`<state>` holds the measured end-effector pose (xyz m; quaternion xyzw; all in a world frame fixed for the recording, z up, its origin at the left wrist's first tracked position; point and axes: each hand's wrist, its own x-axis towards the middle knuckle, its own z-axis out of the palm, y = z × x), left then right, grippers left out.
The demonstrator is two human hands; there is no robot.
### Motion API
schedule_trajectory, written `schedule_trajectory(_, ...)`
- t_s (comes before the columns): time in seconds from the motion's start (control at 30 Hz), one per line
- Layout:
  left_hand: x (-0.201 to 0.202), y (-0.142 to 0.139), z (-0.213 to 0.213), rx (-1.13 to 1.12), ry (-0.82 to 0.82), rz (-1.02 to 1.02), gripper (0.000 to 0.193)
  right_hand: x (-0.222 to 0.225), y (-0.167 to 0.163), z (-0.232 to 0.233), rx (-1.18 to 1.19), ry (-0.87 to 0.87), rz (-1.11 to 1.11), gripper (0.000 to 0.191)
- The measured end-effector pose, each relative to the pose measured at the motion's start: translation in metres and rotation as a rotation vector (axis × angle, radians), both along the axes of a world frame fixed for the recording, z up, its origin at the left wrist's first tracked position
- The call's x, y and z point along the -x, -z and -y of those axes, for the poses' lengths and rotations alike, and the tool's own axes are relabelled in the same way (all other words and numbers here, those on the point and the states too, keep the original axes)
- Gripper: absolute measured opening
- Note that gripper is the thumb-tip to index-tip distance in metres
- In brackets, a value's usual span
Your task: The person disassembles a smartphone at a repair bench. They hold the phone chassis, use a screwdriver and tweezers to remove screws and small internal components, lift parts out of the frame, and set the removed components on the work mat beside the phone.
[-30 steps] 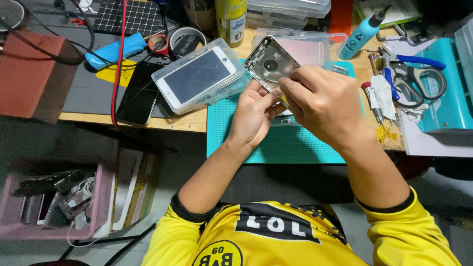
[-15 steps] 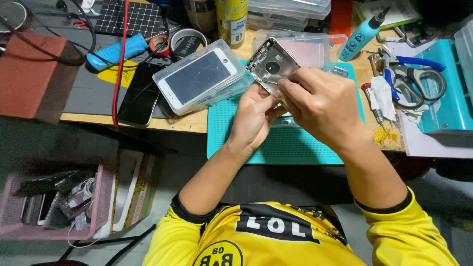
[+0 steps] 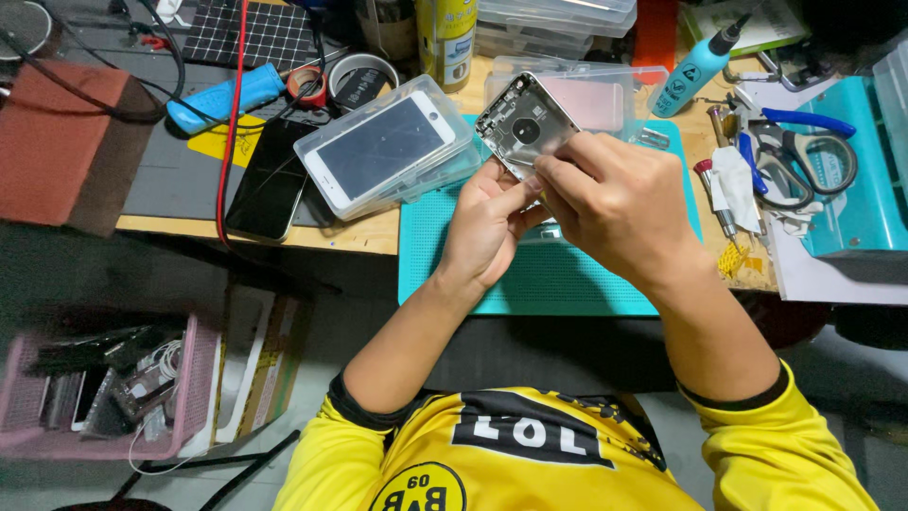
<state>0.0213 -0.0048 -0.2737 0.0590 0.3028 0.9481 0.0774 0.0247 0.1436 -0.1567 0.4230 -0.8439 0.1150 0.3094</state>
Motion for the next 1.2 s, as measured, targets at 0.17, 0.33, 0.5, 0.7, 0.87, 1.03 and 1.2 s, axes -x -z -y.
schedule_trajectory(0.17, -0.001, -0.0013, 0.0025, 0.012, 0.001, 0.001, 0.023, -0.0013, -0.002, -0.0008, -0.003, 0.01, 0.004, 0.015)
schedule_trajectory(0.33, -0.0007, 0.0001, 0.0012, 0.023, -0.002, 0.013, 0.023, -0.0018, -0.0018, 0.0019, -0.003, 0.014, 0.01, 0.016)
schedule_trajectory(0.5, -0.0014, -0.0001, 0.002, 0.006, 0.0, 0.007, 0.026, -0.002, -0.0022, 0.0019, -0.006, 0.012, 0.007, 0.016)
schedule_trajectory(0.7, -0.0018, -0.002, 0.0027, 0.011, -0.001, 0.003, 0.025, -0.001, -0.003, -0.0003, -0.002, 0.016, -0.002, 0.016)
schedule_trajectory(0.87, -0.0023, -0.0014, 0.0024, 0.016, 0.0, -0.002, 0.024, -0.001, -0.0035, -0.0007, 0.001, 0.015, -0.003, 0.017)
schedule_trajectory(1.03, -0.0025, 0.0009, -0.0003, 0.005, 0.007, -0.016, 0.024, -0.0015, -0.0023, 0.0016, 0.001, 0.011, -0.002, 0.019)
schedule_trajectory(1.2, -0.0019, 0.0023, 0.0009, 0.027, 0.01, -0.005, 0.022, -0.0028, -0.0016, 0.0016, -0.009, 0.021, 0.001, 0.02)
